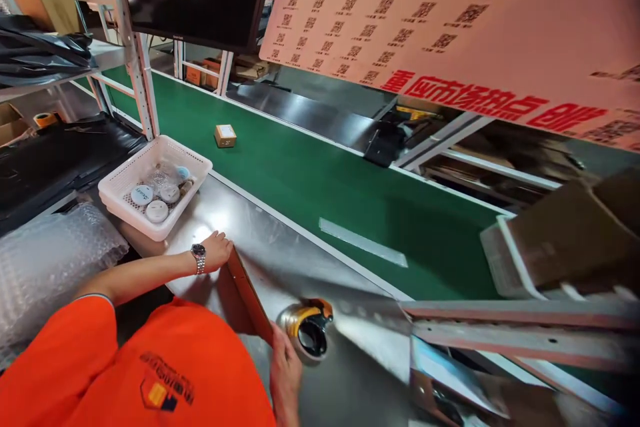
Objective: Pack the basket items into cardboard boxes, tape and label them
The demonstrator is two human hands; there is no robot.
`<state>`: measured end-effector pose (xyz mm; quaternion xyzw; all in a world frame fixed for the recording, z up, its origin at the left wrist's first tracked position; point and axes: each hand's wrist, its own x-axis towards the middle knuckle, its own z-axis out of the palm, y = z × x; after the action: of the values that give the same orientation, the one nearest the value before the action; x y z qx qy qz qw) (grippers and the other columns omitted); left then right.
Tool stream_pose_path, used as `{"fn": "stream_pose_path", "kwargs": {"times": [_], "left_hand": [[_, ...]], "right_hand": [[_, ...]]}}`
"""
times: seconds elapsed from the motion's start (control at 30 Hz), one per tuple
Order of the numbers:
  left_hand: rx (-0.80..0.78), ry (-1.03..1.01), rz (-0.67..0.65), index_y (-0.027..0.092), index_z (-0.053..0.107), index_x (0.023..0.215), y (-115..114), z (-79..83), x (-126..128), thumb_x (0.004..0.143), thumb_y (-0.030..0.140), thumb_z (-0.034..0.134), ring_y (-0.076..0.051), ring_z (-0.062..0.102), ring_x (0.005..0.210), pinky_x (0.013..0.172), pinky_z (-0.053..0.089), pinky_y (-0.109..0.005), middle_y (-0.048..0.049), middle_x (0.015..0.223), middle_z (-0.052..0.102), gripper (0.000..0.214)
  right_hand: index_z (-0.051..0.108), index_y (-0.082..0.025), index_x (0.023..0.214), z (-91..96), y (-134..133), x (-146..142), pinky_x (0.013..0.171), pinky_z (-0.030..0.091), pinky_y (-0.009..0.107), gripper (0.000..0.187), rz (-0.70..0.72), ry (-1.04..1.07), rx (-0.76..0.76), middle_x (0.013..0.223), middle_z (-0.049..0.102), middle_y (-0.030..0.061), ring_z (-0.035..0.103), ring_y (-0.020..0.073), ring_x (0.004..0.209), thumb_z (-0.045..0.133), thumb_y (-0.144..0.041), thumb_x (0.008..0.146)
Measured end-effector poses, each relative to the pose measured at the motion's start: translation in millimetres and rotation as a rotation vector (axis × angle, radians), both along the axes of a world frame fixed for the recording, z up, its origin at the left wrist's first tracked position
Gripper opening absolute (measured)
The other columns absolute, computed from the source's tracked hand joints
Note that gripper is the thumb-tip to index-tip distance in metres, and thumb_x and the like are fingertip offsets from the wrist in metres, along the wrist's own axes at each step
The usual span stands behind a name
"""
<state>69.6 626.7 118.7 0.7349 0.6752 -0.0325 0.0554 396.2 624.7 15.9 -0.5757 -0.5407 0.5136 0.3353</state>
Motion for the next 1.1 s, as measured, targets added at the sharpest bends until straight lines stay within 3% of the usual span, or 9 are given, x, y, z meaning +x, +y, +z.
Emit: {"fn": "stream_pose_path", "kwargs": {"times": [0.1,0.2,0.57,0.87,1.1], "left_hand": [[0.006,-0.003,-0.012,0.005,0.067,0.151,3,-8.1,0,0.101,0.012,0.058,-0.038,0.067,0.139,0.120,0.051,-0.056,-0.0256,0.135,0.078,0.051],[-0.010,-0.012,-0.027,0.002,0.066,0.153,5,-11.8,-2,0.103,0.013,0.058,-0.041,0.066,0.143,0.122,0.050,-0.058,-0.0275,0.136,0.078,0.051],[-0.031,-0.140,-0.008,0.002,0.075,0.135,12,-19.2,-7,0.104,0.013,0.054,-0.041,0.070,0.127,0.114,0.053,-0.055,-0.0296,0.125,0.079,0.039],[-0.004,-0.262,0.066,0.008,0.062,0.159,18,-31.1,0,0.098,0.020,0.066,-0.041,0.069,0.132,0.117,0.051,-0.053,-0.0301,0.139,0.075,0.062],[-0.076,-0.260,0.085,0.002,0.048,0.170,21,-31.0,6,0.103,0.021,0.061,-0.040,0.068,0.135,0.117,0.052,-0.052,-0.0309,0.140,0.074,0.071]], "right_hand": [[0.090,-0.016,0.111,0.7,-8,-3,0.117,0.059,0.054,0.093,0.002,0.007,-0.120,0.127,0.086,0.0211,0.075,0.0442,0.131,0.070,-0.097,0.071],[0.089,-0.016,0.118,1.8,-15,-5,0.122,0.056,0.054,0.099,0.027,-0.015,-0.145,0.134,0.084,0.0203,0.072,0.0435,0.138,0.069,-0.101,0.070],[0.090,-0.018,0.115,6.0,-16,-11,0.117,0.059,0.051,0.096,0.020,-0.098,-0.146,0.131,0.086,0.0172,0.073,0.0443,0.137,0.067,-0.100,0.072],[0.089,-0.015,0.114,14.0,-7,-12,0.117,0.060,0.050,0.092,-0.041,-0.082,-0.168,0.133,0.085,0.0203,0.073,0.0446,0.138,0.066,-0.094,0.074],[0.087,-0.012,0.113,5.9,2,-5,0.118,0.060,0.053,0.095,-0.103,-0.110,-0.171,0.137,0.082,0.0246,0.070,0.0472,0.140,0.066,-0.095,0.071]]}}
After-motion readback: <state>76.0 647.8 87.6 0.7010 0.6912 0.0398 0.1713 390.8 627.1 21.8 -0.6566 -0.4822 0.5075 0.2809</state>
